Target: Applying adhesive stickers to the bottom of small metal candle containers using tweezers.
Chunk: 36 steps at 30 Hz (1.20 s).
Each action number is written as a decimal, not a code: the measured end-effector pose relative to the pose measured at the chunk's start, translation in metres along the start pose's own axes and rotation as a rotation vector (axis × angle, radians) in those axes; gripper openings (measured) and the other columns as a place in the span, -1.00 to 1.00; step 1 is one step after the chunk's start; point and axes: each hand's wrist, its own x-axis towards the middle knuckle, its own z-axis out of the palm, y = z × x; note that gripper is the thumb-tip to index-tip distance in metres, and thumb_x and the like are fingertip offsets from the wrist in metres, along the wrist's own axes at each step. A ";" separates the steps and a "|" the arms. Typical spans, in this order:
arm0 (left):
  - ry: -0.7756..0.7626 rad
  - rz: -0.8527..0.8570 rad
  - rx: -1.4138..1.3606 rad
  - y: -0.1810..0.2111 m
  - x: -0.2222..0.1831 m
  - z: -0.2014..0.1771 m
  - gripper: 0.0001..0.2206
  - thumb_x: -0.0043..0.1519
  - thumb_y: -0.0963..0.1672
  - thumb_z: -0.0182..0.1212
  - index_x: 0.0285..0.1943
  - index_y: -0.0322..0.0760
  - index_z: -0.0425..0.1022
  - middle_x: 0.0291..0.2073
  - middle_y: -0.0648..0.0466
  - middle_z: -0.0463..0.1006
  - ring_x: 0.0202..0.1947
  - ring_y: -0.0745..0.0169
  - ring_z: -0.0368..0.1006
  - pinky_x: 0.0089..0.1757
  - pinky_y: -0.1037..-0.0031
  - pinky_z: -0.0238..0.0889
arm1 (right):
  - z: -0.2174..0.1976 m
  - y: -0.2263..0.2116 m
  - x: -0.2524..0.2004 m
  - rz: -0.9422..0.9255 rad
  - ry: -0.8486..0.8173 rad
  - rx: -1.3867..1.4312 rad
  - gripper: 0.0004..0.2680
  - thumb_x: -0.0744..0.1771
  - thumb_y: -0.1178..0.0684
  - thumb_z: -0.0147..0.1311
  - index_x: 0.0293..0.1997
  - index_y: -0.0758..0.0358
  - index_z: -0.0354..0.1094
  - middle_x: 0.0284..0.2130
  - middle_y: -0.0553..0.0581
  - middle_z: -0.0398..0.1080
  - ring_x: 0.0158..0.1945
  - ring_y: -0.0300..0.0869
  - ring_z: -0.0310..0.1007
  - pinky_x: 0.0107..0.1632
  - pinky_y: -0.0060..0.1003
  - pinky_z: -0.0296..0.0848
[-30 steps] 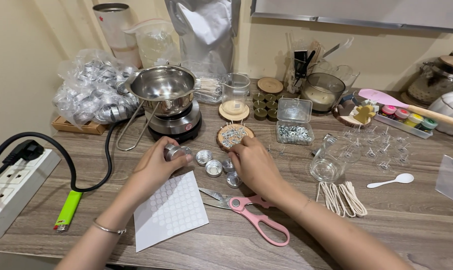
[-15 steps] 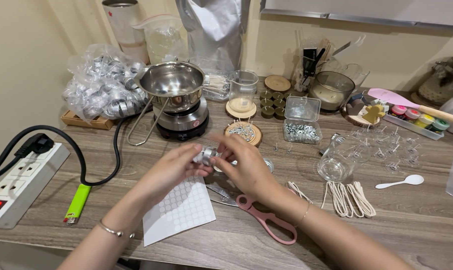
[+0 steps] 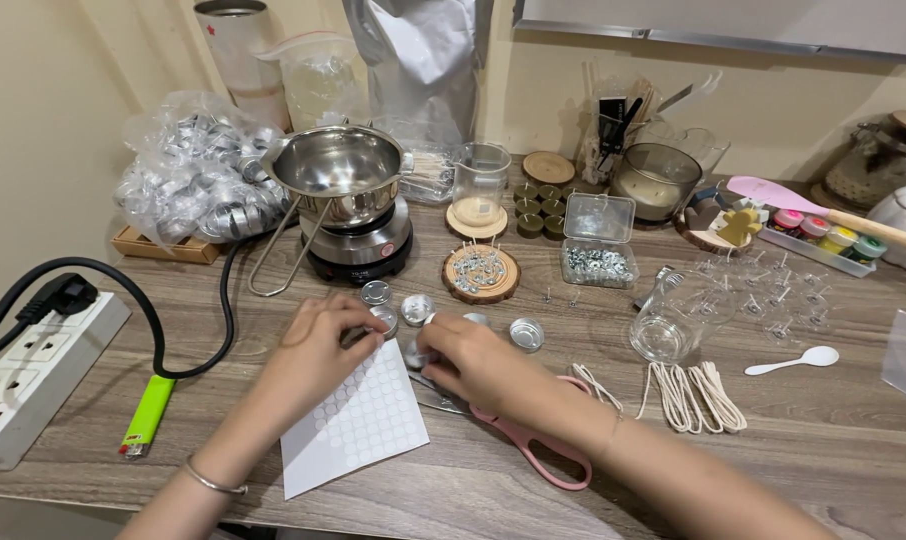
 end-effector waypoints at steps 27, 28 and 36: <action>0.178 0.127 0.097 -0.020 0.010 0.000 -0.70 0.29 -0.09 0.19 0.12 -0.36 0.56 -0.20 -0.20 0.67 -0.56 0.11 0.58 -0.37 0.29 0.53 | -0.034 0.041 -0.031 0.142 0.068 -0.478 -0.86 0.25 0.16 0.19 -0.16 0.28 0.52 -0.19 0.17 0.41 -0.03 0.03 0.34 0.06 -0.07 0.43; 0.177 0.128 0.099 -0.018 0.010 -0.003 -0.70 0.29 -0.09 0.19 0.12 -0.36 0.56 -0.20 -0.20 0.67 -0.56 0.11 0.58 -0.37 0.29 0.53 | -0.039 0.040 -0.032 0.144 0.070 -0.476 -0.86 0.25 0.16 0.19 -0.16 0.28 0.52 -0.19 0.17 0.41 -0.03 0.03 0.34 0.06 -0.07 0.43; 0.203 -0.011 -0.151 -0.023 0.013 -0.007 -0.69 0.29 -0.10 0.09 0.15 -0.33 0.52 -0.52 -0.05 0.62 -0.73 0.34 0.33 -0.60 0.44 0.24 | -0.059 0.038 -0.055 0.238 0.073 -0.424 -0.84 0.25 0.15 0.21 -0.13 0.31 0.51 -0.20 0.17 0.44 -0.07 0.03 0.35 0.03 -0.06 0.46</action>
